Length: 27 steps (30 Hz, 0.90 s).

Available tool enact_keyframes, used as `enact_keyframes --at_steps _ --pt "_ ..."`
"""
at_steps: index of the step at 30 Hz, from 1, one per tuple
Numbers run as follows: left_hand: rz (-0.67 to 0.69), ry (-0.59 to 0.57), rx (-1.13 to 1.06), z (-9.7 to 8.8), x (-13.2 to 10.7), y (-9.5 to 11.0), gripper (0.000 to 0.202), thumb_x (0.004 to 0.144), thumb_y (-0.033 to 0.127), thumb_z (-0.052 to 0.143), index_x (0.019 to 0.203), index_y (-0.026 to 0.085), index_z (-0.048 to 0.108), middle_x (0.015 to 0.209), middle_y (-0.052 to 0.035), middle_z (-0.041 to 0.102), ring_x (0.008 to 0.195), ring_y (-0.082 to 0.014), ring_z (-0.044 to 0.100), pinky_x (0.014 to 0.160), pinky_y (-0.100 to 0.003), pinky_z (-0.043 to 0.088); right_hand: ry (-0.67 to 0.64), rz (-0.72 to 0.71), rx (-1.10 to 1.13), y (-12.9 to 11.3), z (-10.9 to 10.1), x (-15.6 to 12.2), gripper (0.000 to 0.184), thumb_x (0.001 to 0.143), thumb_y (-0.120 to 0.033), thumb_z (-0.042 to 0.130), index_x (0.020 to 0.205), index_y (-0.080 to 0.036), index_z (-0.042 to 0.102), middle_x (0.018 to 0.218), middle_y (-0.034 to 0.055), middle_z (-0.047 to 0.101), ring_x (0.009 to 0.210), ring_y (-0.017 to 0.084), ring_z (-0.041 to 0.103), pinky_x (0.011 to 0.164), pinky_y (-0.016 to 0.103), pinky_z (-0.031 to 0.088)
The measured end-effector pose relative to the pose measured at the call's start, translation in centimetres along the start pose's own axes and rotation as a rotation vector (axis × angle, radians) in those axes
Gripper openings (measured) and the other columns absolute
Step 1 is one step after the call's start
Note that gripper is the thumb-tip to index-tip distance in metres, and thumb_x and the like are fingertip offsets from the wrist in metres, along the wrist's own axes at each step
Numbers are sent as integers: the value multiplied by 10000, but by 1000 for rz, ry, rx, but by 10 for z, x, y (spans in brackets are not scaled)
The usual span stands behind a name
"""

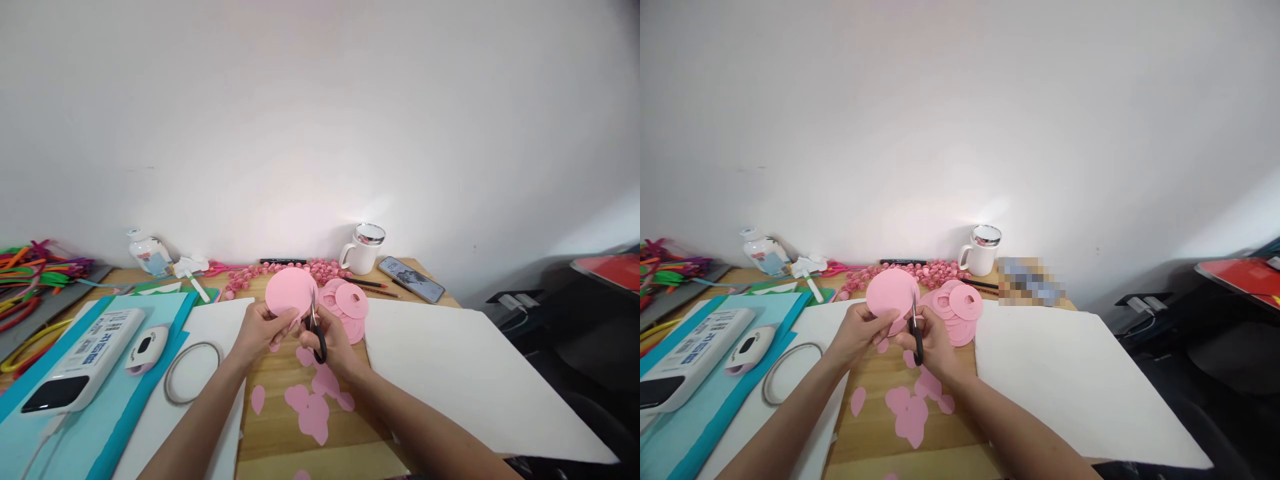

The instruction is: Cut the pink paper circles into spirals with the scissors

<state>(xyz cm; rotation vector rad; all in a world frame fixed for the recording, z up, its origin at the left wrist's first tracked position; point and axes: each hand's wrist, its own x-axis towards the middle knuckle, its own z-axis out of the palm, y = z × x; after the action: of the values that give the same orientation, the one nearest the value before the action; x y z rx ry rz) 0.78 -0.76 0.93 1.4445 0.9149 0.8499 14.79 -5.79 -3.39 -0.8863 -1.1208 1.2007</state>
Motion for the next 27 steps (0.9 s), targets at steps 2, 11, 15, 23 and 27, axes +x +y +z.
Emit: enact_keyframes --at_steps 2,11,15,23,27 --pt "-9 10 -12 0 0 1 362 697 335 681 448 150 495 324 63 421 287 -42 349 338 -186 235 5 4 4 -1 1 0 304 651 -297 731 805 -197 489 549 -71 489 464 79 406 426 196 337" --pt "2 41 -145 0 2 1 355 726 397 660 518 150 512 372 50 476 278 -49 363 309 -179 258 26 69 38 -3 4 -1 236 668 -246 689 781 -199 488 434 -105 459 373 84 454 359 181 361" --pt "-33 -14 -175 2 2 0 361 739 441 641 559 135 571 397 12 538 273 -84 424 296 -199 285 7 82 33 -2 6 -2 240 673 -263 689 772 -201 479 435 -104 473 364 78 443 385 192 368" --pt "-41 62 -91 6 1 -1 357 665 361 711 455 143 521 312 49 444 262 -48 350 307 -186 221 -17 -6 -6 -4 2 0 380 626 -342 767 811 -207 464 612 -54 519 523 99 443 475 219 356" --pt "-44 48 -64 6 -1 4 336 662 348 706 462 143 531 312 56 437 273 -46 348 312 -184 223 -23 -46 8 -7 2 1 403 631 -362 771 827 -209 454 646 -43 505 593 120 459 525 233 358"
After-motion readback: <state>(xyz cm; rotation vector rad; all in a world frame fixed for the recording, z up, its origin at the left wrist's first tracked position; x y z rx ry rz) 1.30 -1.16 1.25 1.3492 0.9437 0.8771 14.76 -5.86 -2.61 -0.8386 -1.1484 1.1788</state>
